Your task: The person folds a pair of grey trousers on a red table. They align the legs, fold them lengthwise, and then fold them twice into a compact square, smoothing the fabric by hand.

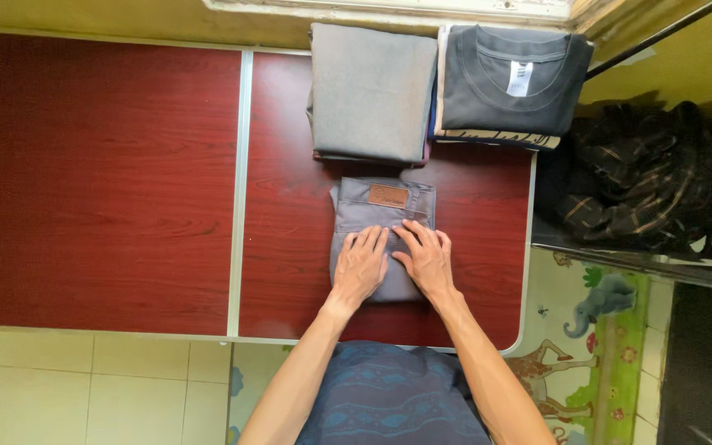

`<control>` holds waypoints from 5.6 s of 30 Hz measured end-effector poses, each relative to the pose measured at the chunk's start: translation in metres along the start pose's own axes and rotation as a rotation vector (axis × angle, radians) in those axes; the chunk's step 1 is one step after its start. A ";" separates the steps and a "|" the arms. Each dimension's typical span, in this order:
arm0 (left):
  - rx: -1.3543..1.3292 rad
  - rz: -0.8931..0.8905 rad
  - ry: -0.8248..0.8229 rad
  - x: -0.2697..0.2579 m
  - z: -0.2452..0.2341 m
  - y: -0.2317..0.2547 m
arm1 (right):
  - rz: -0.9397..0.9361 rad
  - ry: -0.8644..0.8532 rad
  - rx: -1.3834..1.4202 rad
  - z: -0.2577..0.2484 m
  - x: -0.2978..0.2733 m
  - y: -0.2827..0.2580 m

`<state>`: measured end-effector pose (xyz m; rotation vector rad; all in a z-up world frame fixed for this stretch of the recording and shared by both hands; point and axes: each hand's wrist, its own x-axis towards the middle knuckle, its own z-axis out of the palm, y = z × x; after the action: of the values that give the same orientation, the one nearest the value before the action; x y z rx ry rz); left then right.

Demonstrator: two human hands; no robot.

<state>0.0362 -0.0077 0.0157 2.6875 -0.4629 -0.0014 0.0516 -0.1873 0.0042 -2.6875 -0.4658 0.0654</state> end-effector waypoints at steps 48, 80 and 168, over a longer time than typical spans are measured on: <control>-0.204 -0.253 0.167 0.011 -0.014 -0.041 | 0.029 -0.087 0.180 -0.002 0.032 0.025; -0.016 -0.102 0.028 -0.024 0.015 -0.021 | -0.092 -0.027 -0.468 0.013 -0.019 -0.013; -0.775 -0.963 -0.062 -0.092 -0.021 -0.066 | 0.794 -0.284 0.235 0.012 -0.072 -0.014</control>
<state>-0.0280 0.0865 0.0028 1.8901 0.7072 -0.4368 -0.0222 -0.1947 -0.0034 -2.4623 0.5245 0.6802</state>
